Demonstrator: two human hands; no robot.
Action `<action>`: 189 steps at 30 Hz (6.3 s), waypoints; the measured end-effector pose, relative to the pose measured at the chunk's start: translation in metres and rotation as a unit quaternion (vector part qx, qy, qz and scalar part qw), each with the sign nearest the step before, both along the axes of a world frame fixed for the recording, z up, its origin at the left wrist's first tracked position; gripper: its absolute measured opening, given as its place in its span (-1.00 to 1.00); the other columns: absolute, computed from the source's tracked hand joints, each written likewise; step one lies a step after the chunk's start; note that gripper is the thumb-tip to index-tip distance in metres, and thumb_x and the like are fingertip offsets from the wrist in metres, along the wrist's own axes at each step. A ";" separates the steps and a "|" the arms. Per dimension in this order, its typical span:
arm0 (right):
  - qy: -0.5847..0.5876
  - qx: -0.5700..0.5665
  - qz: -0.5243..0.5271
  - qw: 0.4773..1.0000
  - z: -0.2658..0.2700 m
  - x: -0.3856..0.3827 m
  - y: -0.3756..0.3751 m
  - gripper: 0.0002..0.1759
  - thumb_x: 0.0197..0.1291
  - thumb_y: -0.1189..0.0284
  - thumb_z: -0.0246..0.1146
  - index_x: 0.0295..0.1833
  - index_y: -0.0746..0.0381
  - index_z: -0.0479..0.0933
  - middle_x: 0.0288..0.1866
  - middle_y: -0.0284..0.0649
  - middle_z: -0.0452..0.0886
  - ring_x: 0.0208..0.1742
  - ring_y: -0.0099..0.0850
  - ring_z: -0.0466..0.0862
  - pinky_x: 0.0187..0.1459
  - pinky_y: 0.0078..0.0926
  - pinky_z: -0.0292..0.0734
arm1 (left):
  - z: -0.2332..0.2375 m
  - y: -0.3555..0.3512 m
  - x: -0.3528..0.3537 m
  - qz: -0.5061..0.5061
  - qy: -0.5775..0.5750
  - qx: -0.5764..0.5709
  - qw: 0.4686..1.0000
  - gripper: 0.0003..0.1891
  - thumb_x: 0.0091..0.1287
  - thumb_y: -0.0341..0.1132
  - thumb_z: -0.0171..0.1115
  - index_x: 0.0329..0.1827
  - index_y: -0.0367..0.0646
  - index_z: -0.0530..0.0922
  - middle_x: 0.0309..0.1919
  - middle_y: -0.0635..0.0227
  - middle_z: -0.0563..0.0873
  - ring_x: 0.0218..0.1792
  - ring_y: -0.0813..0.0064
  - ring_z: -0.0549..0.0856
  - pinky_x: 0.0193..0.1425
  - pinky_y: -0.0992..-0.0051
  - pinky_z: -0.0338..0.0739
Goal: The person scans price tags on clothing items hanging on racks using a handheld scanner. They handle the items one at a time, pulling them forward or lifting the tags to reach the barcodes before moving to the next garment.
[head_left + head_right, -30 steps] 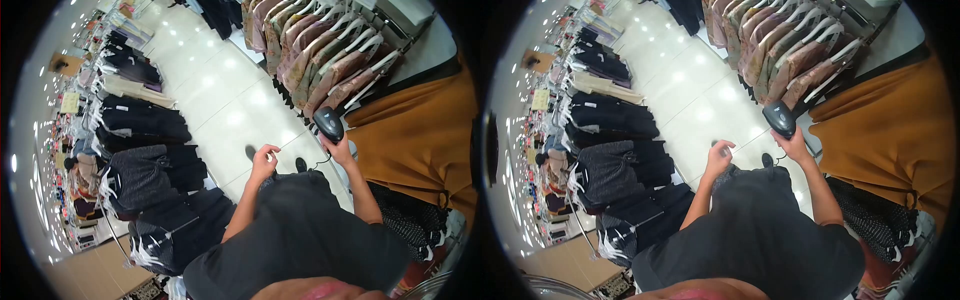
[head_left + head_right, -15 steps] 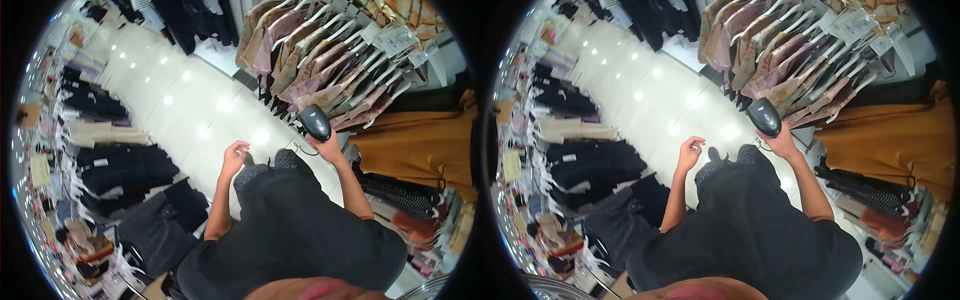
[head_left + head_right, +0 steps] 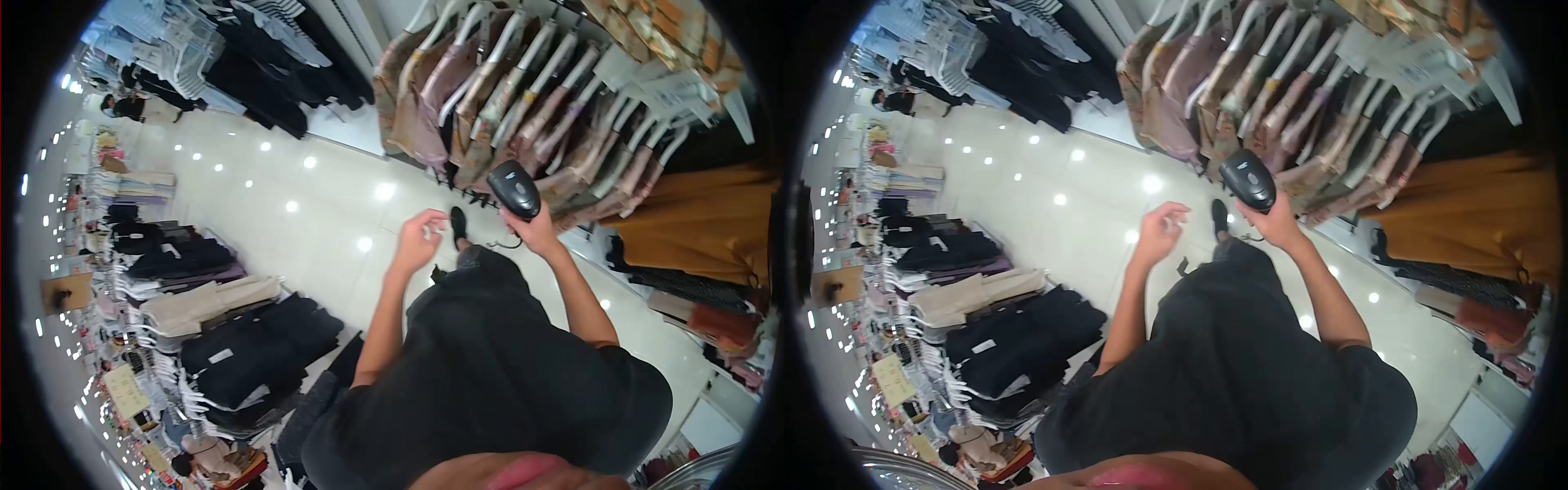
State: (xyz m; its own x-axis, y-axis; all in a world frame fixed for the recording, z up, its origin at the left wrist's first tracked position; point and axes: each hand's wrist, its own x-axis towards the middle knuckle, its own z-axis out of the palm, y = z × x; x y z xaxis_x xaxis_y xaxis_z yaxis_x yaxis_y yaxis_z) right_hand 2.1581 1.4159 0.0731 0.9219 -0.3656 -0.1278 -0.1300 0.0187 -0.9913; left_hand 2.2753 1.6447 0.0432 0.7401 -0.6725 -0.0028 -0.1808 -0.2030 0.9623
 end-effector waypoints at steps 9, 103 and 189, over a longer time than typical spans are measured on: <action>-0.061 -0.041 -0.014 0.997 0.001 0.105 -0.021 -0.83 0.16 0.47 0.38 -0.24 0.27 0.52 -0.48 -0.43 0.55 -0.50 -0.66 0.51 -0.46 -0.62 0.41 | 0.015 -0.039 0.064 -0.099 0.075 0.063 0.990 -0.60 0.03 -0.71 0.01 -0.11 -0.17 0.61 -0.44 0.55 0.57 -0.55 0.78 0.33 -0.45 0.67 0.26; -0.235 -0.025 -0.371 0.898 0.149 -0.028 0.001 -0.89 0.18 0.56 0.34 -0.18 0.33 0.60 -0.49 -0.40 0.59 -0.57 -0.70 0.46 -0.52 -0.69 0.31 | 0.196 -0.269 0.023 -0.245 0.065 -0.352 0.901 -0.77 0.27 -0.54 0.30 -0.11 -0.44 0.45 -0.30 0.02 0.74 -0.32 0.37 0.76 -0.21 0.47 0.71; -0.035 0.097 -0.286 0.953 0.026 0.114 0.049 -0.85 0.31 0.57 0.15 -0.04 0.36 0.43 -0.50 -0.26 0.47 -0.54 -0.52 0.47 -0.44 -0.58 0.40 | 0.014 -0.113 0.281 0.085 -0.069 -0.190 0.976 -0.77 0.25 -0.53 0.15 -0.03 -0.28 0.53 -0.04 0.18 0.64 -0.01 0.35 0.60 0.13 0.37 0.45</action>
State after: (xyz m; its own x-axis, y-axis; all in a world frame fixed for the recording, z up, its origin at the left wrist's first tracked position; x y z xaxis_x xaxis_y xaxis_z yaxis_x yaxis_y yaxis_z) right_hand 2.2722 1.4653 0.0996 0.5878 -0.7863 -0.1902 0.0227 0.2510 -0.9677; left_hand 2.5560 1.5314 0.0572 0.8170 -0.4726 0.3303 -0.3087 0.1253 0.9429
